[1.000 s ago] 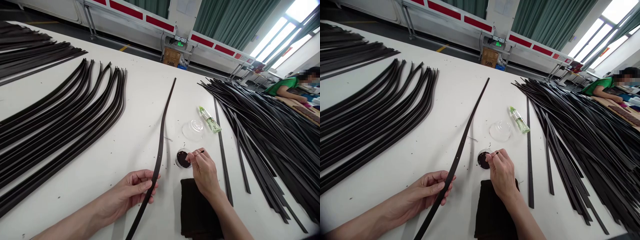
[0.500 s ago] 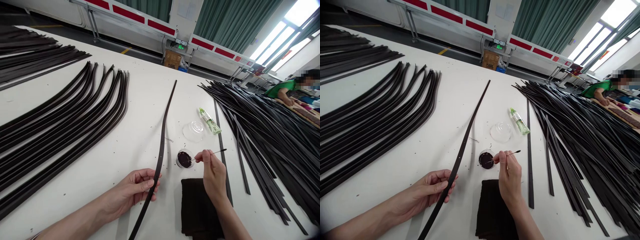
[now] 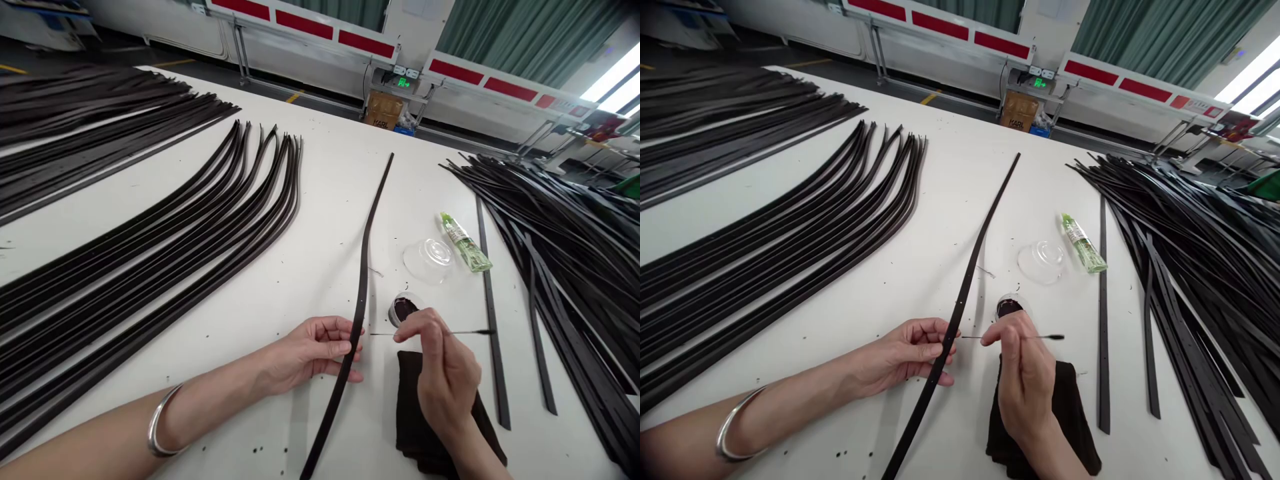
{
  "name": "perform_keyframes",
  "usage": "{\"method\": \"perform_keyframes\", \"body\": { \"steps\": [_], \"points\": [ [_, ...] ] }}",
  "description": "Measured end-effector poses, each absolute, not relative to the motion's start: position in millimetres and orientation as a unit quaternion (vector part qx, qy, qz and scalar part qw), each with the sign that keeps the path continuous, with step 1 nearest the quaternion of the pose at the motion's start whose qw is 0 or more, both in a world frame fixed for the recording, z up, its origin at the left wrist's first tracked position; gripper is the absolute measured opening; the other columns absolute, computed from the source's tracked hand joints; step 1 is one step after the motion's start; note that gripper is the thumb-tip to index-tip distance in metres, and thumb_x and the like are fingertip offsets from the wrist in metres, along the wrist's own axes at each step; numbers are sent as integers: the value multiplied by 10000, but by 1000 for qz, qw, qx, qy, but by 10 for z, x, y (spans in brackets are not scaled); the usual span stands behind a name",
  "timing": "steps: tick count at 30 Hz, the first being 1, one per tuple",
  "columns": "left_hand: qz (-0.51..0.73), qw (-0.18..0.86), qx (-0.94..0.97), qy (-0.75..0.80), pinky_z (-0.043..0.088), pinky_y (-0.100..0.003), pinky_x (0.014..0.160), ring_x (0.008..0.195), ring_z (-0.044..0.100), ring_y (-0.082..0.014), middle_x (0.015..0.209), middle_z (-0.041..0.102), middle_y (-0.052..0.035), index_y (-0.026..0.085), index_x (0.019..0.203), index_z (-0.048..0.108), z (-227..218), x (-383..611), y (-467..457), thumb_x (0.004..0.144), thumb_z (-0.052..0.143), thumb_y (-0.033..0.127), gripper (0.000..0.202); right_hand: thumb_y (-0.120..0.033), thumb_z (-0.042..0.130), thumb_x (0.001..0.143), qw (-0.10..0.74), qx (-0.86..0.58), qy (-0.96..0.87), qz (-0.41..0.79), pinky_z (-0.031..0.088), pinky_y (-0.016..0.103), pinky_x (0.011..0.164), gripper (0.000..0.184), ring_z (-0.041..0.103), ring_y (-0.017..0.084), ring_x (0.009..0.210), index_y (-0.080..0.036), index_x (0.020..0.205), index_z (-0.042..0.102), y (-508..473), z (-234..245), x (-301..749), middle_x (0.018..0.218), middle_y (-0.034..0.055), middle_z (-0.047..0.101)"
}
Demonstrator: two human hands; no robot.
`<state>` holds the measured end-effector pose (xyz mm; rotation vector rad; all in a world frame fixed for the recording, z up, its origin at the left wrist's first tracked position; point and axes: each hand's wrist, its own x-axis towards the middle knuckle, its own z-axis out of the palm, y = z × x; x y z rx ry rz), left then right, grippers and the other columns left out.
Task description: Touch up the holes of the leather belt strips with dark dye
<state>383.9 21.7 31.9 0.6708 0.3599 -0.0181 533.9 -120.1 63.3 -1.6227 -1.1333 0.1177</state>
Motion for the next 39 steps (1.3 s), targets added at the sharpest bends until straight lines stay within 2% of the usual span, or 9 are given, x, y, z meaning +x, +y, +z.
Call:
{"method": "perform_keyframes", "body": {
  "steps": [3,7,15,23,39],
  "points": [
    [-6,933,318,168,563,-486,897,878,609,-160,912,632,-55,143,996,659,308,3839,214,843,693,135,157,-45,358,942,523,-626,-579,-1,451,319,695,258,561,146,753,-174,883,574,-1193,609,5285,770,27,622],
    [-7,935,313,167,558,-487,907,899,604,-165,916,632,-56,143,1004,667,325,3836,216,838,694,133,168,16,389,898,504,-603,-618,-32,468,327,678,261,558,154,760,-175,949,560,-1152,585,5268,794,38,633],
    [-12,931,327,161,570,-454,884,882,600,-163,903,636,-58,150,1005,677,327,3839,213,840,690,144,166,14,398,899,491,-603,-628,-34,483,353,679,265,569,168,765,-182,966,563,-1141,561,5272,796,50,637],
    [-14,929,337,153,555,-476,905,893,591,-162,917,631,-56,151,1021,672,350,3836,220,856,673,149,165,-3,390,906,487,-601,-632,-41,486,350,662,254,566,164,733,-185,959,559,-1132,568,5270,772,39,641],
    [-8,925,342,165,559,-465,868,829,603,-175,850,639,-43,166,961,695,357,3853,202,790,750,222,188,-6,396,908,474,-602,-641,-41,489,325,646,241,580,152,711,-192,903,549,-1091,605,5222,743,24,650]
  ]
}}
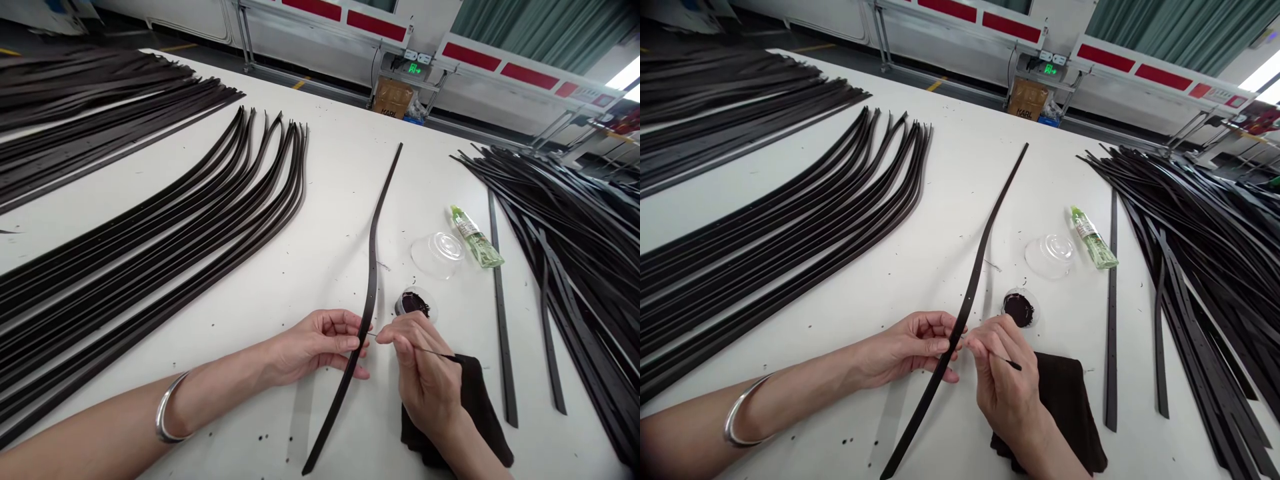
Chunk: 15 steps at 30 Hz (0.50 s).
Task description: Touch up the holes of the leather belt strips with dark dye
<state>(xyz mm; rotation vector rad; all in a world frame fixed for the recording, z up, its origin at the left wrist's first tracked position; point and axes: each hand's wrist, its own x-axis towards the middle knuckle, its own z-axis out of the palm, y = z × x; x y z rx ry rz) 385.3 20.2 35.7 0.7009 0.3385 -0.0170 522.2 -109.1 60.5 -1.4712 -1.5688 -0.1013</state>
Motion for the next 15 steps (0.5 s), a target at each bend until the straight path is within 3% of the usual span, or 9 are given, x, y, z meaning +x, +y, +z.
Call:
{"method": "perform_keyframes", "body": {
  "steps": [15],
  "points": [
    [-10,923,343,171,565,-458,870,830,605,-164,861,640,-45,163,973,685,363,3850,198,805,740,215,185,-2,391,909,472,-620,-627,-29,488,317,659,260,595,152,719,-194,892,567,-1110,586,5213,751,23,668]
  ]
}}
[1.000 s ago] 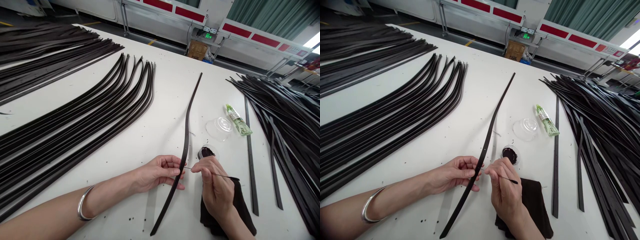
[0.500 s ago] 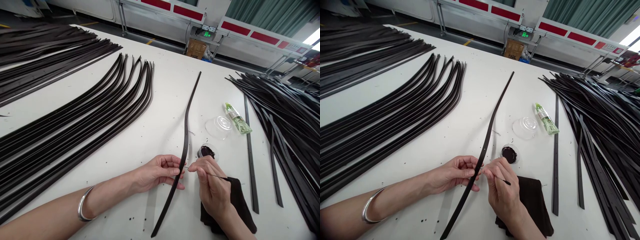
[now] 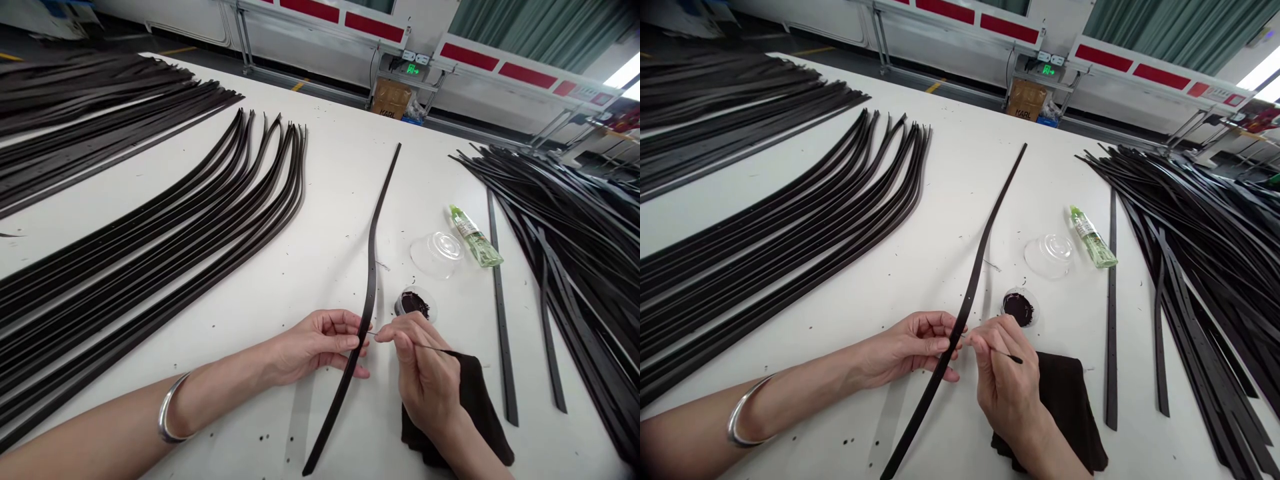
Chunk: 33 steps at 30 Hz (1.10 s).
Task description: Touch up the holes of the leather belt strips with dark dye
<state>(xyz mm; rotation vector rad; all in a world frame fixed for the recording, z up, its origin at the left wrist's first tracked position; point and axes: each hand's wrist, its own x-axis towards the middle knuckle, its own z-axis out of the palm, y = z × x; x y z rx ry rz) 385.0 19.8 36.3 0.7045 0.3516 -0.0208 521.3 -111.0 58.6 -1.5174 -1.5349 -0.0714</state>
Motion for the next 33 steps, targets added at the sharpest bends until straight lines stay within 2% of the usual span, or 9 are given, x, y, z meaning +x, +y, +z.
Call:
{"method": "perform_keyframes", "body": {
  "steps": [6,9,12,14,16,20,25,30,33],
  "points": [
    [-6,934,314,169,558,-485,900,873,624,-169,907,644,-55,163,979,673,325,3840,209,827,712,156,158,-52,366,943,533,-647,-545,10,535,313,694,294,658,145,722,-202,950,619,-1231,541,5226,851,29,702],
    [2,939,299,167,558,-485,904,896,628,-169,944,650,-63,162,995,671,313,3827,216,833,706,142,167,-54,439,925,552,-650,-522,-12,556,350,795,237,684,171,882,-202,1022,595,-1267,507,5238,1017,56,704],
    [8,941,298,160,565,-462,893,885,631,-162,956,650,-65,155,1022,678,315,3819,221,841,699,145,182,-58,440,919,456,-635,-623,-16,514,434,914,279,614,227,1105,-189,1129,571,-1271,479,5239,1184,103,664],
    [11,942,299,153,571,-442,884,882,632,-156,947,650,-61,150,1032,680,315,3817,225,850,689,147,182,-71,411,932,380,-636,-671,-31,477,481,945,332,583,245,1141,-184,1216,543,-1277,452,5230,1238,114,645],
    [10,942,301,150,573,-427,881,881,634,-152,930,653,-54,149,1032,678,309,3815,227,858,684,155,175,-81,416,939,339,-649,-679,-41,460,493,947,354,571,250,1140,-188,1261,516,-1291,418,5213,1248,106,645],
    [5,941,303,148,568,-424,879,870,657,-165,909,670,-45,163,996,664,282,3813,231,849,703,180,153,-65,426,936,327,-651,-683,-43,451,485,951,360,549,250,1160,-179,1266,512,-1306,364,5173,1258,94,642],
    [9,938,313,147,572,-424,877,886,661,-174,940,665,-60,146,1014,651,280,3812,232,860,687,170,160,-53,416,932,342,-643,-684,-43,457,469,945,318,539,246,1161,-167,1199,546,-1285,405,5155,1196,84,670],
    [8,936,318,153,574,-445,897,879,637,-146,940,647,-55,133,1051,655,310,3802,238,865,678,139,187,-33,404,910,398,-670,-619,-98,487,411,909,336,556,235,1149,-170,1176,557,-1540,504,5233,1134,91,677],
    [9,935,319,154,558,-472,927,895,638,-150,963,643,-54,140,1034,659,313,3799,240,859,686,135,176,-133,450,938,327,-763,-535,-158,482,388,890,286,601,238,1090,-191,1185,582,-1889,412,5330,1101,85,688]
  ]
}}
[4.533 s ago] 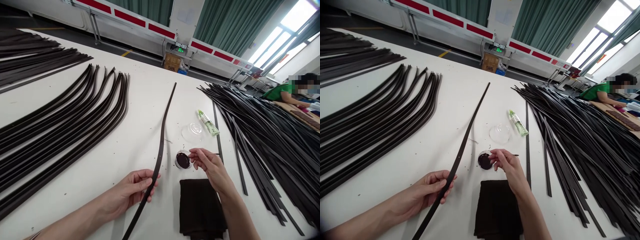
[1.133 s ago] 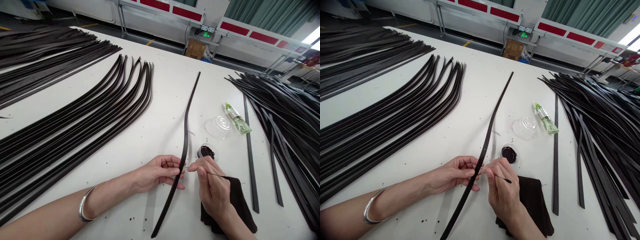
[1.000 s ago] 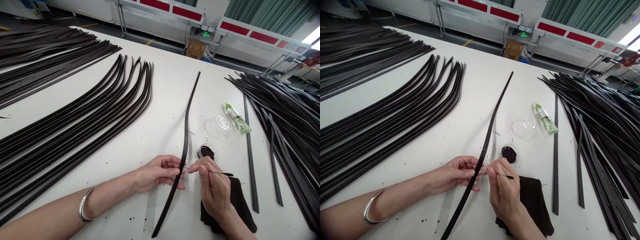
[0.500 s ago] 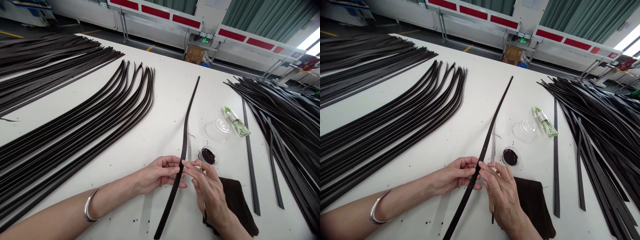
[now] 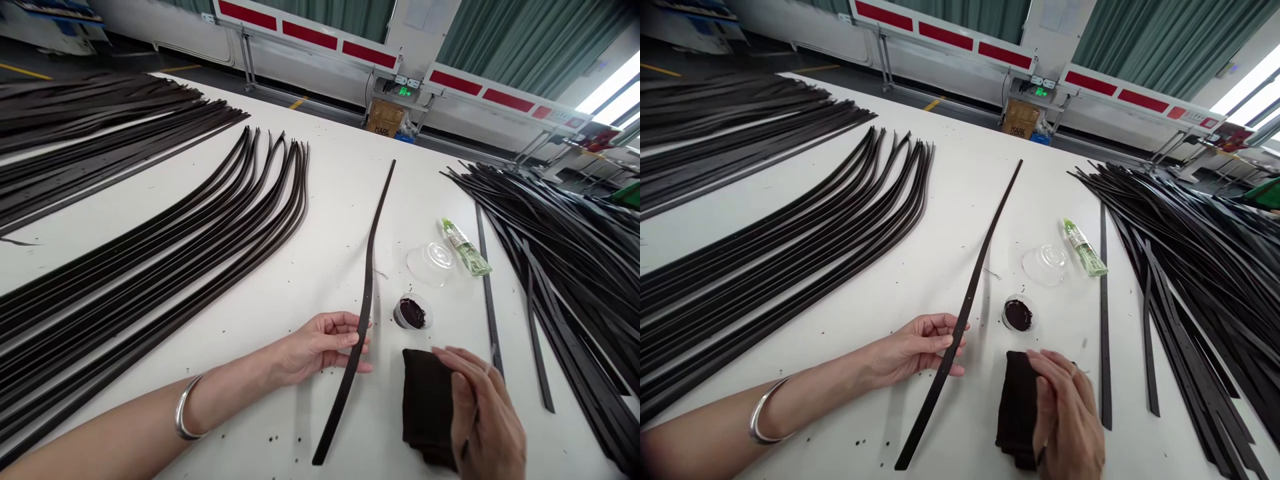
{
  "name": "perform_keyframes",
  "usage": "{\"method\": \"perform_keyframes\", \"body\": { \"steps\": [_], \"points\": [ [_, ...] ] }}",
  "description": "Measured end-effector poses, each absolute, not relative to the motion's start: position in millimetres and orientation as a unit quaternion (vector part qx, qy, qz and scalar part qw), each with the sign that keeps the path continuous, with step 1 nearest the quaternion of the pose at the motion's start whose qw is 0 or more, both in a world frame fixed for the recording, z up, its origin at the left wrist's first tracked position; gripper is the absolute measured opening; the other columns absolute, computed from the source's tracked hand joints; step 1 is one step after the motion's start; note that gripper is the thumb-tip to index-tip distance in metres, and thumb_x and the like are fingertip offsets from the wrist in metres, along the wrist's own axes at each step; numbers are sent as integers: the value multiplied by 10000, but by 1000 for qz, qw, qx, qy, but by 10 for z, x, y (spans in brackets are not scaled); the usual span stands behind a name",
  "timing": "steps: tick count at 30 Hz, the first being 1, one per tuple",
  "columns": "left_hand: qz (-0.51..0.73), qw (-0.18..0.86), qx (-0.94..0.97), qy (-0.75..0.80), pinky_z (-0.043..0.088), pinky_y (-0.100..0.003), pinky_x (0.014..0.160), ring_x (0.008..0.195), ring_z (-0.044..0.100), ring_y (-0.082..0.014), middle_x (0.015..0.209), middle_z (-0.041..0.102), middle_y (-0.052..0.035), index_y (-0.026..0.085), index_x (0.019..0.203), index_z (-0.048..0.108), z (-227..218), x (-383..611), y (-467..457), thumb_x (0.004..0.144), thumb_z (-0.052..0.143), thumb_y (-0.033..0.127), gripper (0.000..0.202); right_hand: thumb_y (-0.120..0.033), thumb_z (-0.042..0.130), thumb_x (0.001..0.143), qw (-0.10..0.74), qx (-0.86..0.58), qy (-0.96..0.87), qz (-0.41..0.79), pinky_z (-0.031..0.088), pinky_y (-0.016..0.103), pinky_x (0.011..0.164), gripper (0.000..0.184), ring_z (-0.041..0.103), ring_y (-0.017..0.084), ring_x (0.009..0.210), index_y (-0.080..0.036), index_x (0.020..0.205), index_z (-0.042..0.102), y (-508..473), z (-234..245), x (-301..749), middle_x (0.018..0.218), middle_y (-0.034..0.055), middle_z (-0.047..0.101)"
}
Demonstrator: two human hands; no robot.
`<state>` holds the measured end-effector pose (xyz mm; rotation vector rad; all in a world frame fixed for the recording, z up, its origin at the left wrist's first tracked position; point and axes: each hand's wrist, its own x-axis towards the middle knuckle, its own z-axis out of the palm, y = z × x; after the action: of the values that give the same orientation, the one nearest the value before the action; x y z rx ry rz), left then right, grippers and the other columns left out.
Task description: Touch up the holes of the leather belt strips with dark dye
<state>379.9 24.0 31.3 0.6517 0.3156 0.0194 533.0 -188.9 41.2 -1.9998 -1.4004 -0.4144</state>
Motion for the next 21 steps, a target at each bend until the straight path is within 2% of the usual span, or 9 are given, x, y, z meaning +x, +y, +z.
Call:
{"method": "perform_keyframes", "body": {
  "steps": [3,5,6,9,12,14,17,21],
  "points": [
    [17,937,317,146,545,-487,944,893,638,-150,950,643,-49,143,1025,661,308,3801,240,856,689,130,171,-319,464,968,210,-791,-538,-200,478,383,823,310,637,264,1038,-186,1217,591,-2212,219,5432,1092,90,702],
    [18,936,319,145,543,-485,945,892,640,-151,951,648,-51,143,1035,663,307,3802,238,854,692,131,184,-370,477,962,188,-785,-550,-215,471,391,796,306,658,273,993,-192,1166,620,-2317,121,5445,1043,83,720],
    [20,936,321,145,543,-480,945,891,640,-150,950,651,-52,144,1040,664,308,3802,237,853,693,130,190,-367,515,946,204,-787,-538,-223,471,392,793,274,667,272,963,-199,1122,640,-2323,94,5414,1002,78,728],
    [27,935,323,147,547,-456,938,871,639,-139,933,658,-47,142,1048,672,316,3800,234,843,702,121,209,-311,652,867,332,-809,-447,-187,515,368,797,194,683,240,881,-206,1029,670,-2163,77,5135,934,71,729],
    [38,936,319,144,554,-417,916,854,643,-133,915,666,-38,145,1044,680,324,3799,239,830,712,112,218,-307,639,868,498,-785,-367,30,579,339,811,249,698,217,914,-192,1088,661,-1850,69,4663,1038,92,714],
    [46,938,317,136,546,-397,919,859,648,-132,900,670,-29,150,1050,684,322,3798,249,838,703,109,217,-343,652,855,572,-746,-295,168,599,338,818,307,707,222,926,-183,1117,662,-1653,53,4379,1063,103,712],
    [55,938,315,131,516,-371,957,886,654,-127,912,686,-18,165,1079,687,308,3798,267,859,681,112,226,-370,720,790,633,-708,-199,241,614,304,775,353,716,213,870,-174,1082,692,-1471,62,4174,972,90,733],
    [45,935,326,129,500,-326,949,925,676,-159,1032,716,-52,157,1135,688,293,3787,251,866,684,159,268,-366,761,739,674,-687,-156,221,615,278,755,354,713,196,831,-181,1038,717,-1391,171,4245,915,73,741]
  ]
}}
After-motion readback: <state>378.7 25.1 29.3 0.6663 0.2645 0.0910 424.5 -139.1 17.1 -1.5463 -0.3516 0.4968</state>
